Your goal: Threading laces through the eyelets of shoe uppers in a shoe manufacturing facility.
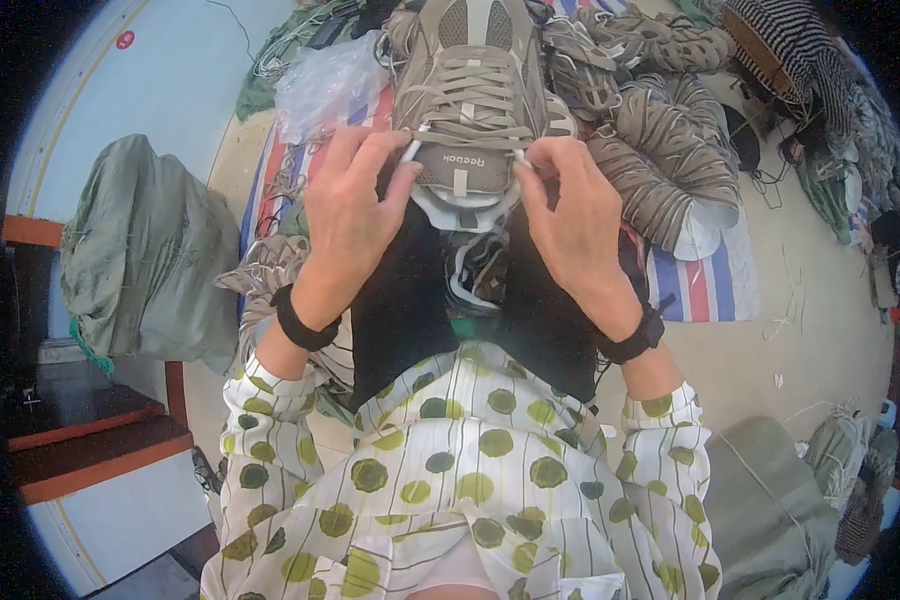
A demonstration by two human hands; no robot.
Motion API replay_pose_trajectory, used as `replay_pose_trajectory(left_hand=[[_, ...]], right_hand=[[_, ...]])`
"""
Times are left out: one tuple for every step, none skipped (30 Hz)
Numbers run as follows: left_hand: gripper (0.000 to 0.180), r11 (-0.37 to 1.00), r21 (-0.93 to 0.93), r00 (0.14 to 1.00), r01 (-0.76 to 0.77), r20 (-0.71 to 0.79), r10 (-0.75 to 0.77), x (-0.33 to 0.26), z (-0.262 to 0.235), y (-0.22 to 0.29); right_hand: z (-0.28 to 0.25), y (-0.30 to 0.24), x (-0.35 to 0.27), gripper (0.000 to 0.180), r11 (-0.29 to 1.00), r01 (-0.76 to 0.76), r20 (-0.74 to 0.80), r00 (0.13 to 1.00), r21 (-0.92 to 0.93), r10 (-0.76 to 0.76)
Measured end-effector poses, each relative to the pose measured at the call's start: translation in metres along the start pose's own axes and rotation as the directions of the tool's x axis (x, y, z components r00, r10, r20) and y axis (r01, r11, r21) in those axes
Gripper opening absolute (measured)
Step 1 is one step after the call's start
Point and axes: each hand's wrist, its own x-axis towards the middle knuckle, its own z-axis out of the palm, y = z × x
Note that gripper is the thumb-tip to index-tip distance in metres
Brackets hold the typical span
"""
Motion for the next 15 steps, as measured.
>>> replay_pose_trajectory(left_hand=[[0.025,1.000,-0.016,1.000,-0.002,-0.023,0.002,-0.001,0.001,-0.001],[0.025,1.000,-0.017,1.000,-0.004,-0.026,0.004,-0.002,0.003,-0.003],[0.025,1.000,-0.009,1.000,-0.007,-0.030,0.006,-0.001,0.005,-0.004],[0.026,1.000,-0.002,1.000,-0.007,-0.027,0.007,-0.003,0.006,-0.006],[0.026,1.000,-0.002,1.000,-0.007,-0.024,0.007,-0.004,0.007,-0.008],[0.027,0.999,0.034,1.000,-0.023,0.009,0.023,-0.004,0.007,-0.010],[0.028,0.997,0.069,0.998,-0.041,0.041,0.038,-0.003,0.006,-0.009],[0.028,0.997,0.070,0.998,-0.042,0.043,0.039,-0.002,0.005,-0.008],[0.028,0.982,0.158,0.993,-0.103,0.066,0.094,0.000,0.004,-0.006],[0.029,0.956,0.245,0.985,-0.164,0.097,0.144,0.001,0.003,-0.004],[0.029,0.955,0.247,0.984,-0.165,0.102,0.144,0.002,0.001,-0.003],[0.028,0.934,0.282,0.970,-0.220,0.162,0.180,0.003,-0.003,-0.003],[0.027,0.909,0.311,0.952,-0.277,0.220,0.214,0.005,-0.004,-0.002],[0.027,0.908,0.313,0.951,-0.279,0.221,0.216,0.007,-0.005,-0.001],[0.024,0.884,0.350,0.940,-0.309,0.256,0.227,0.009,-0.006,0.001]], right_hand=[[0.001,0.001,0.001,0.015,0.999,0.047,0.016,0.999,-0.028,-0.046],[0.000,0.000,0.003,0.015,0.998,0.049,0.014,0.999,-0.030,-0.048],[-0.002,-0.003,0.007,0.017,0.976,0.148,0.067,0.988,-0.157,-0.139],[-0.003,-0.006,0.008,0.019,0.931,0.243,0.133,0.968,-0.273,-0.214],[-0.003,-0.011,0.009,0.019,0.932,0.241,0.133,0.968,-0.272,-0.211],[-0.004,-0.016,0.011,0.021,0.899,0.279,0.243,0.949,-0.338,-0.203],[-0.007,-0.021,0.014,0.024,0.859,0.323,0.350,0.919,-0.398,-0.184],[-0.009,-0.026,0.018,0.024,0.860,0.321,0.348,0.919,-0.398,-0.183],[-0.010,-0.030,0.023,0.027,0.814,0.356,0.434,0.889,-0.458,-0.144],[-0.011,-0.034,0.026,0.031,0.766,0.393,0.515,0.852,-0.509,-0.095],[-0.011,-0.039,0.030,0.031,0.769,0.391,0.514,0.852,-0.506,-0.095],[-0.011,-0.044,0.034,0.028,0.722,0.441,0.569,0.819,-0.534,-0.079],[-0.010,-0.046,0.037,0.026,0.669,0.491,0.618,0.784,-0.558,-0.059],[-0.009,-0.045,0.038,0.026,0.670,0.489,0.616,0.785,-0.558,-0.060],[-0.007,-0.044,0.039,0.024,0.643,0.537,0.611,0.780,-0.546,-0.133]])
